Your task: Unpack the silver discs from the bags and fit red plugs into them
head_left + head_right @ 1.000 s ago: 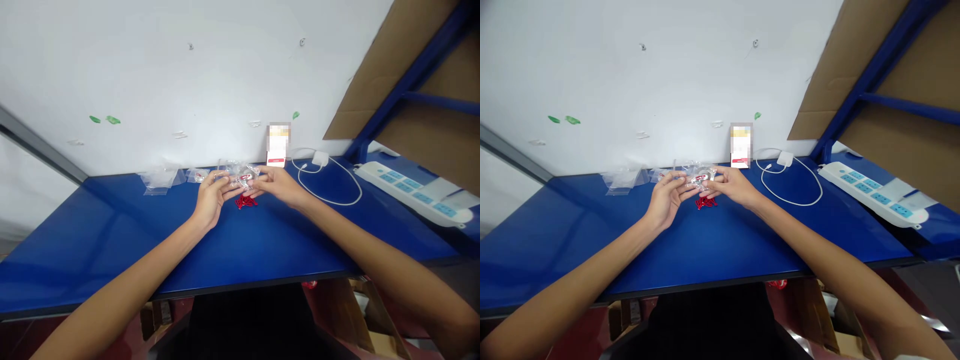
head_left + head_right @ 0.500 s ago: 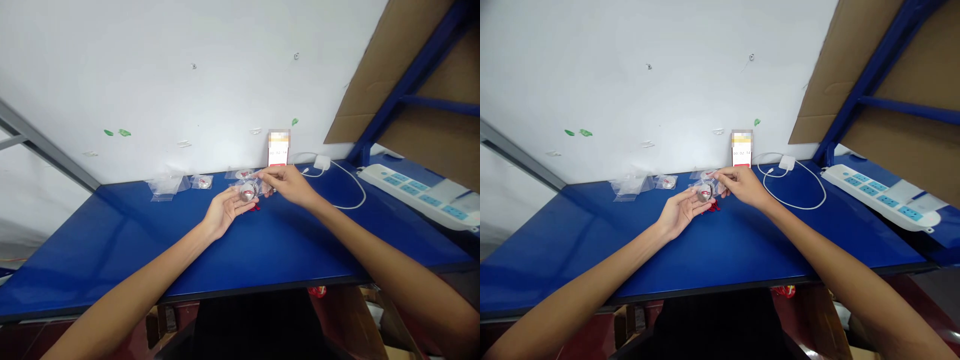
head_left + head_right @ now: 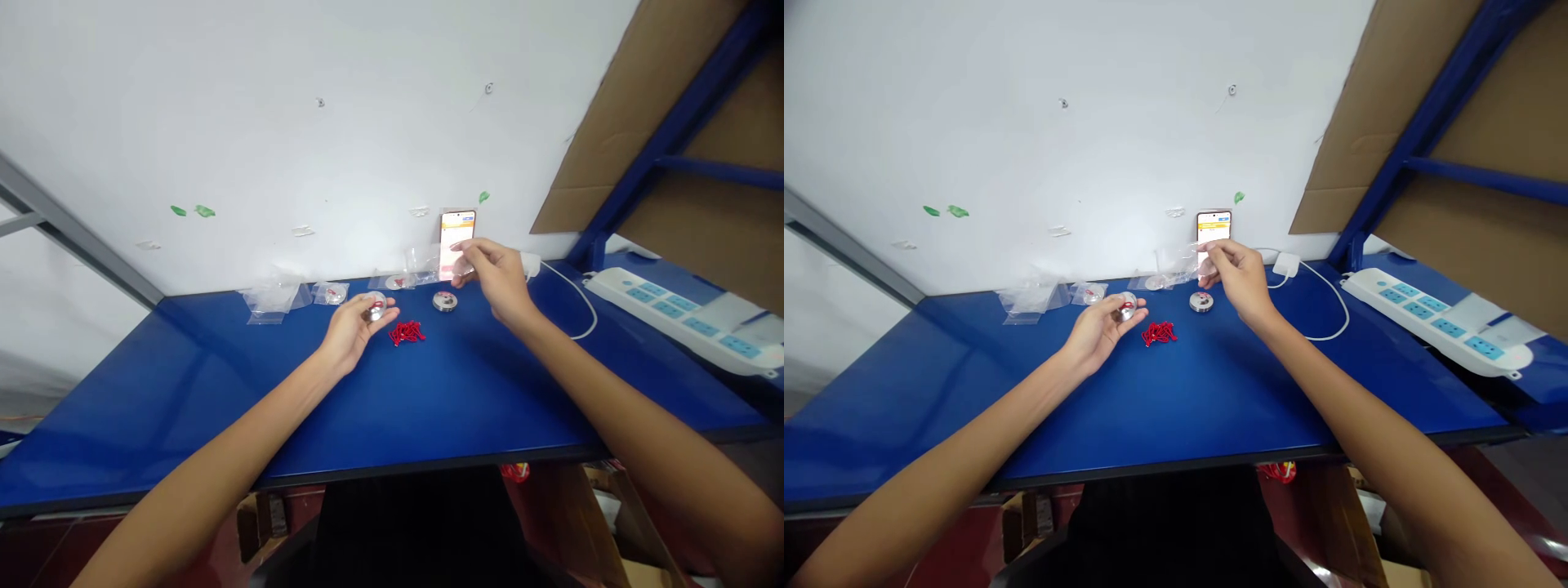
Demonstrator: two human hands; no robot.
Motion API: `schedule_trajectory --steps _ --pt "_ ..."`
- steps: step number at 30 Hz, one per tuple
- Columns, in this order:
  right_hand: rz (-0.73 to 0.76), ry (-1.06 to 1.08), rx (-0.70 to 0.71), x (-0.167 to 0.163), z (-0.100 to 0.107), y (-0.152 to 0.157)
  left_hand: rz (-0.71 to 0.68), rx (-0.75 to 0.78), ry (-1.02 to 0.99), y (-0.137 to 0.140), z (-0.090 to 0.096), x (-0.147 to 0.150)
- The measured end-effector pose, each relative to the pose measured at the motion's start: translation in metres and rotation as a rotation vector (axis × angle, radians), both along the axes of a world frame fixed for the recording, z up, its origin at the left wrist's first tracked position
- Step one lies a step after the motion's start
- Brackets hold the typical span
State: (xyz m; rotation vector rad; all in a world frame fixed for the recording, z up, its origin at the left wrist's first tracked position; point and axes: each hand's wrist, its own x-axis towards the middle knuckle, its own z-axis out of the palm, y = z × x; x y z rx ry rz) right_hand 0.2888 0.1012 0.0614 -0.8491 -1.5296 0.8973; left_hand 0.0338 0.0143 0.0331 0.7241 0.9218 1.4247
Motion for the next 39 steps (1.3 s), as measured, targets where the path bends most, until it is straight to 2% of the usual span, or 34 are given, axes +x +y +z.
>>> schedule_trajectory --steps 4,8,13,21,24,26,27,29,33,36,39 --pt "0.066 0.002 -0.16 -0.001 -0.013 0.01 0.185 0.059 0.03 0.012 0.01 -0.021" --pt "0.143 -0.076 -0.23 -0.013 -0.026 0.004 0.245 0.13 0.159 0.017 0.014 -0.033" --pt "0.184 -0.152 -0.192 -0.026 -0.034 -0.004 0.194 0.105 0.25 0.014 0.012 -0.027" --pt "0.102 -0.11 -0.158 -0.02 -0.044 0.007 0.167 0.107 0.269 0.01 0.008 -0.018" --pt "0.088 -0.011 -0.15 -0.025 -0.034 0.003 0.131 0.06 0.275 0.008 -0.001 -0.01" --pt "0.034 0.086 -0.116 -0.036 -0.018 -0.001 0.042 0.014 0.292 0.006 -0.007 -0.005" --pt "0.003 0.131 -0.093 -0.044 -0.007 -0.002 0.013 -0.001 0.297 0.005 -0.01 -0.002" --pt "0.042 0.156 -0.073 -0.068 0.014 -0.003 -0.006 -0.003 0.3 0.005 -0.013 0.001" --pt "0.355 -0.087 -0.136 -0.144 0.049 0.011 0.131 0.077 0.308 0.01 -0.015 -0.003" --pt "0.451 -0.292 -0.125 -0.212 0.06 0.028 0.223 0.129 0.334 0.016 -0.016 -0.012" --pt "0.481 -0.548 -0.043 -0.267 0.063 0.041 0.232 0.137 0.357 0.02 -0.02 -0.021"
